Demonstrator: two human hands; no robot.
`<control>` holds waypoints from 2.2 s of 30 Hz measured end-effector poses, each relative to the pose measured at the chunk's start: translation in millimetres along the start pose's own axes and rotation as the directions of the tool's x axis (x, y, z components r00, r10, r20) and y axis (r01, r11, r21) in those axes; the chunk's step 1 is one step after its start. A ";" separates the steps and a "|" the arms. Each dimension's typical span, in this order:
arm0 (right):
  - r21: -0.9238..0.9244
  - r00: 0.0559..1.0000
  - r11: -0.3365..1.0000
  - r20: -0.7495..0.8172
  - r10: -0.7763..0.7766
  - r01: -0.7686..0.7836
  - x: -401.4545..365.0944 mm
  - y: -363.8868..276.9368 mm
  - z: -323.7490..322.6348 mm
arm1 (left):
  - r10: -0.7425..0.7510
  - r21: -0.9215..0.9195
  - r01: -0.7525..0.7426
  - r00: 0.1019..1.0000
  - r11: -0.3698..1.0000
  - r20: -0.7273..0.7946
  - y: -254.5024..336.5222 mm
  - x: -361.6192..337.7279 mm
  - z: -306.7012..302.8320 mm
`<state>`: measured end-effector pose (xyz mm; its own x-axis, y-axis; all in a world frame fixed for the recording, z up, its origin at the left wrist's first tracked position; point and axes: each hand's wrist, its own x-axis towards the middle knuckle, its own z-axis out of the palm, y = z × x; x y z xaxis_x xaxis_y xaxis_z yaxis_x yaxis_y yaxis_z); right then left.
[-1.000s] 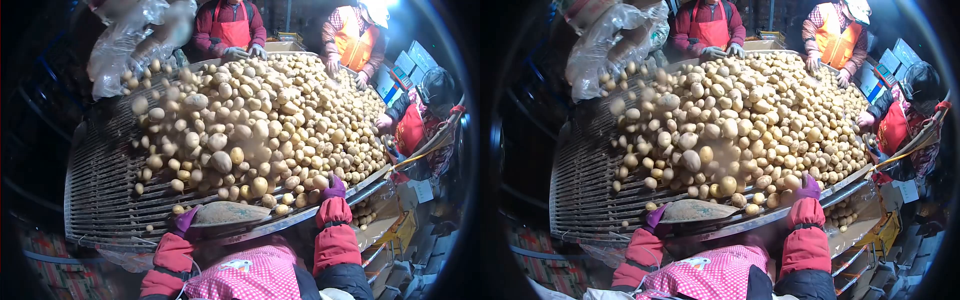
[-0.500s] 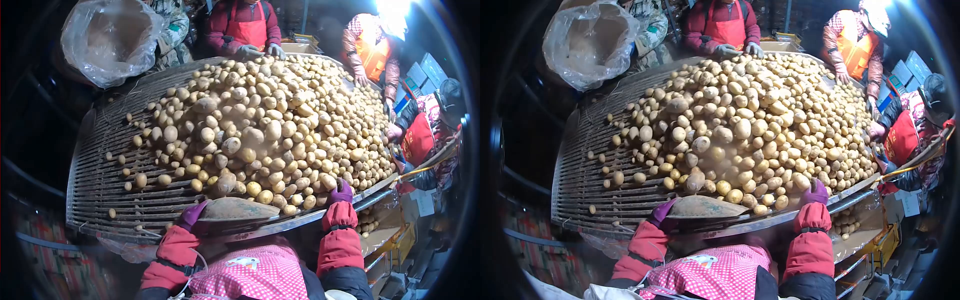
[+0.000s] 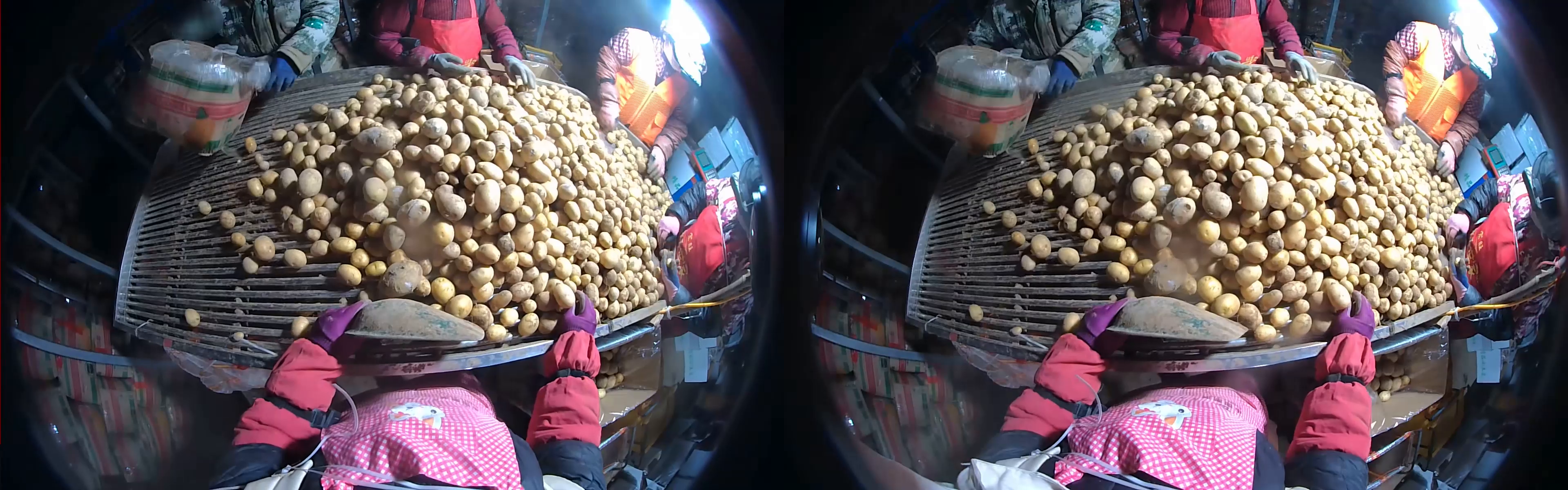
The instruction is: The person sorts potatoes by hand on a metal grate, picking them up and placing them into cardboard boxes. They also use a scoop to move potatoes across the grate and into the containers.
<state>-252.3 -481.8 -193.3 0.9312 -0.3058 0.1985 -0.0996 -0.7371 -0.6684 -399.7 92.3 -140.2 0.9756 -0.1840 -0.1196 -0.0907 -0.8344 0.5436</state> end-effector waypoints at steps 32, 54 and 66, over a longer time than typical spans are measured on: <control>0.409 0.750 0.791 0.655 0.093 -0.455 -132.0 -170.1 -26.9 | -0.102 -0.705 0.220 0.973 0.674 0.206 266.3 63.6 19.7; 0.229 0.387 0.541 0.901 0.197 -0.809 -213.0 -253.6 -74.6 | 0.129 -0.276 -0.163 0.982 0.947 -0.137 113.6 131.7 -86.8; 0.158 0.341 0.510 0.894 0.290 -0.846 -206.5 -254.3 -73.9 | 0.455 -0.204 -0.439 0.890 0.875 0.036 99.4 156.4 -83.1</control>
<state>-445.2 -275.7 -11.3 0.6026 0.2205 -0.7670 -0.7830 -0.0221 -0.6216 -239.5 23.7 -35.8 0.8198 -0.5617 0.1112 -0.4669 -0.5435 0.6976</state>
